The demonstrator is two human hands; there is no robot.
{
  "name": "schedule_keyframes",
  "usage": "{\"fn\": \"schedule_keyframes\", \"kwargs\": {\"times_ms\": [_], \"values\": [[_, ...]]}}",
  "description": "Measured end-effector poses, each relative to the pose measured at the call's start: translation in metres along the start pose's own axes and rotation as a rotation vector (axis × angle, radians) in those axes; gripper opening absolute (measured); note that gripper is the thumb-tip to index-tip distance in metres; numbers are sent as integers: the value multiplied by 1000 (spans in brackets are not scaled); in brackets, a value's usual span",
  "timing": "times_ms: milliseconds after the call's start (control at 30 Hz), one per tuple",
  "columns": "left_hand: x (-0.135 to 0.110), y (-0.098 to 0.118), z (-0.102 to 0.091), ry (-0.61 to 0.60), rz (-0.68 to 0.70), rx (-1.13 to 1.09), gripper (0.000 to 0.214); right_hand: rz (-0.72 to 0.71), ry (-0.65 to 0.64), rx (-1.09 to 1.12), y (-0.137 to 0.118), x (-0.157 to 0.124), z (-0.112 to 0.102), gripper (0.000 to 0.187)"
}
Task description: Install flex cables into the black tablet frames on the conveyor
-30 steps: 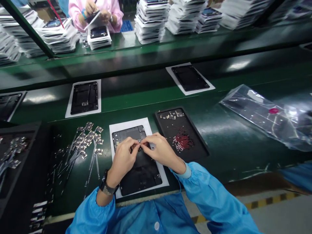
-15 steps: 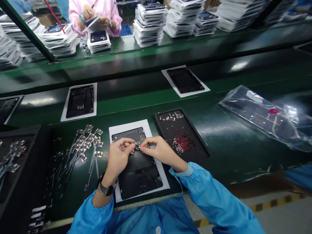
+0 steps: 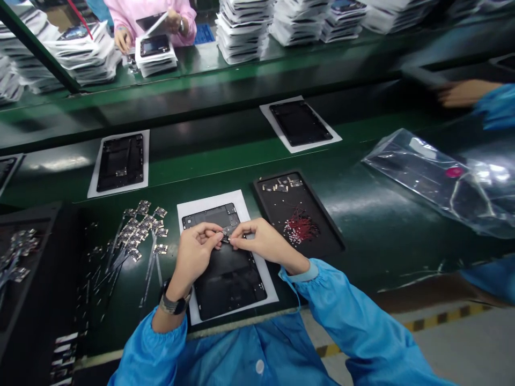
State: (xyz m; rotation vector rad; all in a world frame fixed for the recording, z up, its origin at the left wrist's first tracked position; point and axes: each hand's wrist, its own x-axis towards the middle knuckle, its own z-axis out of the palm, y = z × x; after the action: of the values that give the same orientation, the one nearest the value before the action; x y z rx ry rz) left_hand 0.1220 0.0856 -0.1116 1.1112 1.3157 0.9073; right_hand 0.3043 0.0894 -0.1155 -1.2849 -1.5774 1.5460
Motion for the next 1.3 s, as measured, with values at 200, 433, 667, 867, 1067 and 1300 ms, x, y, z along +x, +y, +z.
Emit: {"fn": "schedule_keyframes", "kwargs": {"times_ms": [200,433,667,867,1067,1300], "values": [[1,4,-1,-39,-36,-15,15,49,-51,26,0,1,-3,14],[2,3,-1,-52,-43,-24,14,85,-62,64,3,1,-4,15],[3,0,-2,-56,-45,-43,15,77,-41,68,3,1,-2,14],[3,2,-5,-72,-96,-87,17,61,-32,70,4,1,-2,16],[3,2,-4,-94,-118,-97,20,57,-26,98,5,1,-2,14],[3,4,-2,-80,-111,-81,19,42,-35,118,7,2,-2,12]]}}
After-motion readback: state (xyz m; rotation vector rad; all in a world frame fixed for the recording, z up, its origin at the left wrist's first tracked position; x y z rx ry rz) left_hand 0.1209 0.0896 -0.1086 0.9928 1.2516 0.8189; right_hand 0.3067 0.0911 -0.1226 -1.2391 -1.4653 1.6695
